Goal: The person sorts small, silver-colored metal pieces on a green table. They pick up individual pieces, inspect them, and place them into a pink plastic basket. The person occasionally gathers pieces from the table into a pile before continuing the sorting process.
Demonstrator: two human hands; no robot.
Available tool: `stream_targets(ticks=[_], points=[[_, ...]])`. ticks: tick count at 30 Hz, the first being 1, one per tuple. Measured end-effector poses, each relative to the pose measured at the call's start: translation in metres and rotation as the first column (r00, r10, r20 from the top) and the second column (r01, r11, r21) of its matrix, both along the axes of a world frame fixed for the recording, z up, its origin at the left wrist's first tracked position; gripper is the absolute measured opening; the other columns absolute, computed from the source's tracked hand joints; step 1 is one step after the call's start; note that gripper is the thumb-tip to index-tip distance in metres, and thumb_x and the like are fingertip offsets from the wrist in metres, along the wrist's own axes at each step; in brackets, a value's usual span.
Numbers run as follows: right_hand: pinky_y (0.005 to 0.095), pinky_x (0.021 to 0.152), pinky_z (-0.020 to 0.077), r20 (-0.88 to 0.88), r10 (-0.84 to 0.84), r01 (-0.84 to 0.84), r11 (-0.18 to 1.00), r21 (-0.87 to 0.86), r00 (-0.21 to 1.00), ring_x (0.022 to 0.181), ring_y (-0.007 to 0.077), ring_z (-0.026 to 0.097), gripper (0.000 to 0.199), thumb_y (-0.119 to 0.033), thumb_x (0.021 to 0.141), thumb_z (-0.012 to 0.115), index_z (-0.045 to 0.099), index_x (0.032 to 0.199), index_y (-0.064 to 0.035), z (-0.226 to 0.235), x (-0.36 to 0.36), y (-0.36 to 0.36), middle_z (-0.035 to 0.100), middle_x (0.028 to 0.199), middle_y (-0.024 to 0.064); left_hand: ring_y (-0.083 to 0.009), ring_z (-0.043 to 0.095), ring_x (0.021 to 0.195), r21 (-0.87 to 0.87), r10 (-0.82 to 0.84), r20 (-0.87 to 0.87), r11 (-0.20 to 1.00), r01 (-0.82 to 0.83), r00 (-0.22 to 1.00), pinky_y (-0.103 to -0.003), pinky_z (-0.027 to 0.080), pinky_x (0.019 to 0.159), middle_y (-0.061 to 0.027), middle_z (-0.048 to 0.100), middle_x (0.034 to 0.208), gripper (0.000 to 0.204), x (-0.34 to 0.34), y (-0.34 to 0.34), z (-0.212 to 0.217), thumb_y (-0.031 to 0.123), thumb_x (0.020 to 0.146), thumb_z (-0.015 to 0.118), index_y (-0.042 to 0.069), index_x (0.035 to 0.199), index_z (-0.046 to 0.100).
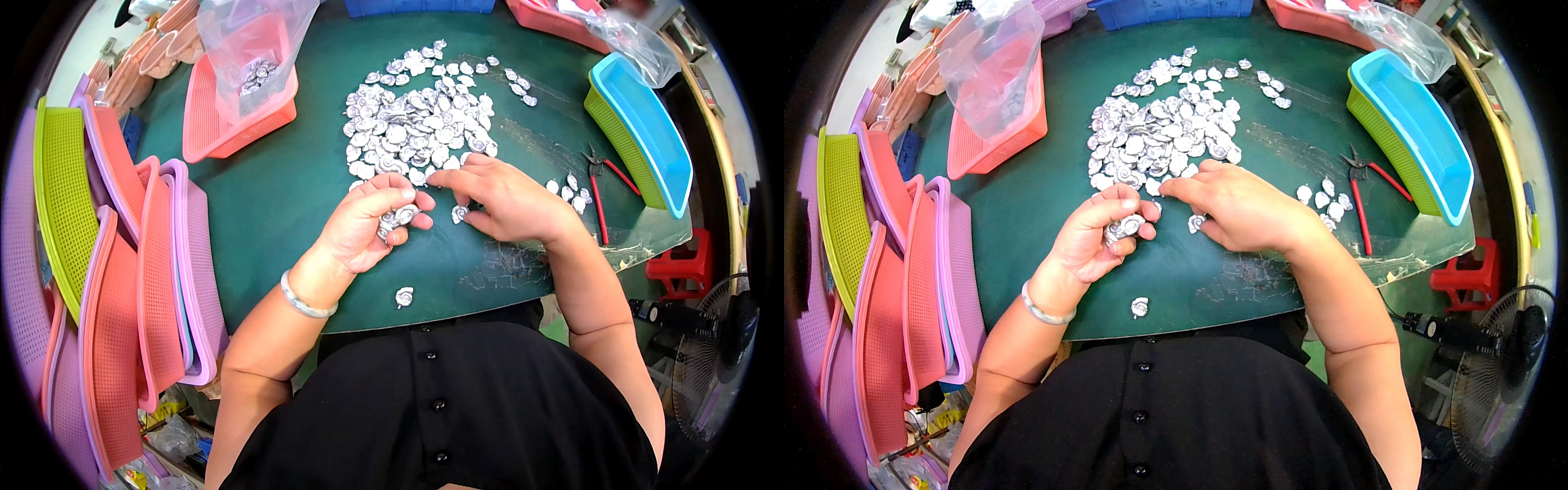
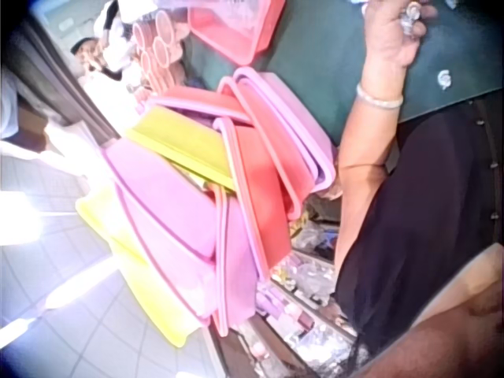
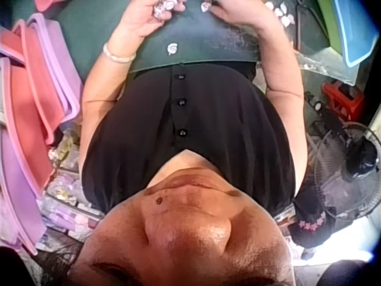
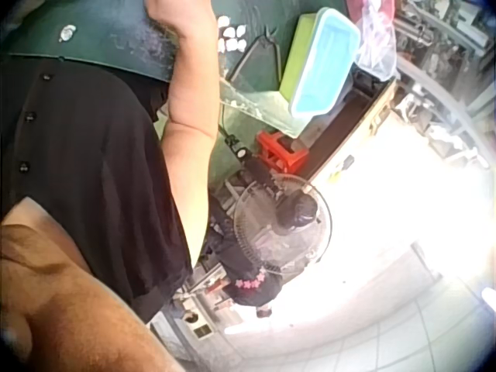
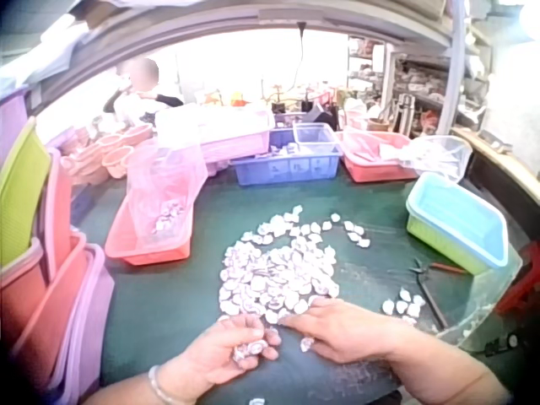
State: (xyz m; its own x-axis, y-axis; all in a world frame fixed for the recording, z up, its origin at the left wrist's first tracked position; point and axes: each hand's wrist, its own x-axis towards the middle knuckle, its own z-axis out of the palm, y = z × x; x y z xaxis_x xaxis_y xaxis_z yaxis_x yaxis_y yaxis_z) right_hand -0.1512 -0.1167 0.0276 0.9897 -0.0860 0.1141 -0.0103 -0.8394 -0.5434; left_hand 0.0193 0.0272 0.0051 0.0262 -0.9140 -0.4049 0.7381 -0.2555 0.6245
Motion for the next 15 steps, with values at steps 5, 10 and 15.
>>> stream_targets(ticks=[5,10,15], points=[[0.0382,0.077,0.0428,0.064,-0.045,0.039,0.994,0.099,0.997,0.083,0.0269,0.053,0.057,0.0,0.065,0.062,0.048,0.12,-0.0059,0.005,0.004,0.007,0.057,0.081,0.0071,-0.0108,0.055,0.06,0.065,-0.083,0.277,0.996,0.068,0.957,-0.017,0.037,0.039,-0.0067,0.059,0.077,0.012,-0.008,0.0,0.001,0.011,0.084,0.059,0.002,0.091,0.058],[0.0366,0.074,0.0445,0.194,-0.06,0.024,0.983,0.183,0.979,0.082,0.0261,0.054,0.061,0.002,0.064,0.063,0.047,0.123,-0.0077,0.004,0.006,0.014,0.056,0.084,0.0071,-0.0076,0.053,0.056,0.124,-0.154,0.368,0.986,0.116,0.917,-0.017,0.037,0.039,-0.0045,0.058,0.073,0.014,-0.015,0.001,0.004,0.014,0.085,0.062,0.001,0.09,0.059],[0.0303,0.073,0.0451,0.264,-0.124,0.016,0.926,0.378,0.957,0.08,0.0185,0.055,0.061,0.006,0.068,0.059,0.045,0.126,-0.0066,0.0,0.006,0.01,0.055,0.083,0.006,-0.0084,0.053,0.056,0.077,-0.091,0.284,0.994,0.072,0.955,-0.017,0.037,0.039,-0.0054,0.059,0.074,0.014,-0.011,0.001,0.0,0.014,0.086,0.061,0.001,0.091,0.059]])
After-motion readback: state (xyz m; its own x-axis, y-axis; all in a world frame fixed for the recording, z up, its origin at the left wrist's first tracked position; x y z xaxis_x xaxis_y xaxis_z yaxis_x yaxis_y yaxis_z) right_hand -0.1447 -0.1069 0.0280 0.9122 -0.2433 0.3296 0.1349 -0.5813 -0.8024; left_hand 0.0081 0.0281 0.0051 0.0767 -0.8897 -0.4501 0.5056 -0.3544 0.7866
